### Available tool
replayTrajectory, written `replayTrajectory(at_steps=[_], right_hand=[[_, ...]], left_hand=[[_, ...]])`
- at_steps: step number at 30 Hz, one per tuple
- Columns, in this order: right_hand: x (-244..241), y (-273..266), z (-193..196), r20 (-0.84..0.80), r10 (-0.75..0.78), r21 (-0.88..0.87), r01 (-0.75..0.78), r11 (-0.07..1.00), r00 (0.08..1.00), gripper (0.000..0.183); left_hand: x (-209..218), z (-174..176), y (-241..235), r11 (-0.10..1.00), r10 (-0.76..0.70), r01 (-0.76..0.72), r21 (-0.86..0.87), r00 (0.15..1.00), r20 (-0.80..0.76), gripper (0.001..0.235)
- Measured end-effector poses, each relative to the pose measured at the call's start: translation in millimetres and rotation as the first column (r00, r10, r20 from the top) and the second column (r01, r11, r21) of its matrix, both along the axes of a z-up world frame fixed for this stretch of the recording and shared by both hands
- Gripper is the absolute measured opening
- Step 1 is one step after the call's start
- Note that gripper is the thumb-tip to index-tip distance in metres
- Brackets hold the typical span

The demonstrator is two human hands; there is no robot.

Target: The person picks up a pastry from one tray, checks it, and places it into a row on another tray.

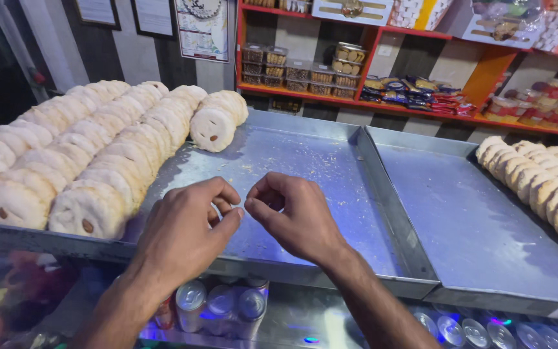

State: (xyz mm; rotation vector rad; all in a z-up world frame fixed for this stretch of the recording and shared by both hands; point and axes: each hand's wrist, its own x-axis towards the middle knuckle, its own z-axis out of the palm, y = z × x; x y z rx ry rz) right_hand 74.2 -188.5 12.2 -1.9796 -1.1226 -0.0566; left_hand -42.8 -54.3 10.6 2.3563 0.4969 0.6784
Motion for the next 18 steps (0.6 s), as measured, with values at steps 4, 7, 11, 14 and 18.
replayTrajectory(at_steps=[4, 7, 11, 14, 18], right_hand=[[24, 38, 10, 0.026, 0.002, -0.145, 0.002, 0.989, 1.000, 0.021], [38, 60, 13, 0.098, 0.004, -0.230, 0.019, 0.973, 0.995, 0.025], [65, 85, 8, 0.188, 0.027, -0.337, 0.038, 0.941, 0.982, 0.042], [75, 102, 5, 0.249, 0.026, -0.392, 0.076, 0.917, 0.968, 0.055], [84, 121, 1, 0.222, 0.013, -0.440, 0.088, 0.893, 0.975, 0.068]], left_hand=[[14, 10, 42, 0.988, -0.023, 0.039, 0.146, 0.994, -0.105, 0.019], [25, 9, 62, 0.954, 0.029, 0.028, 0.298, 0.983, -0.183, 0.033], [43, 5, 87, 0.833, 0.124, 0.028, 0.552, 0.964, -0.236, 0.054], [56, 7, 101, 0.820, 0.177, 0.003, 0.573, 0.950, -0.259, 0.061], [84, 2, 135, 0.830, 0.202, 0.026, 0.557, 0.917, -0.343, 0.070]])
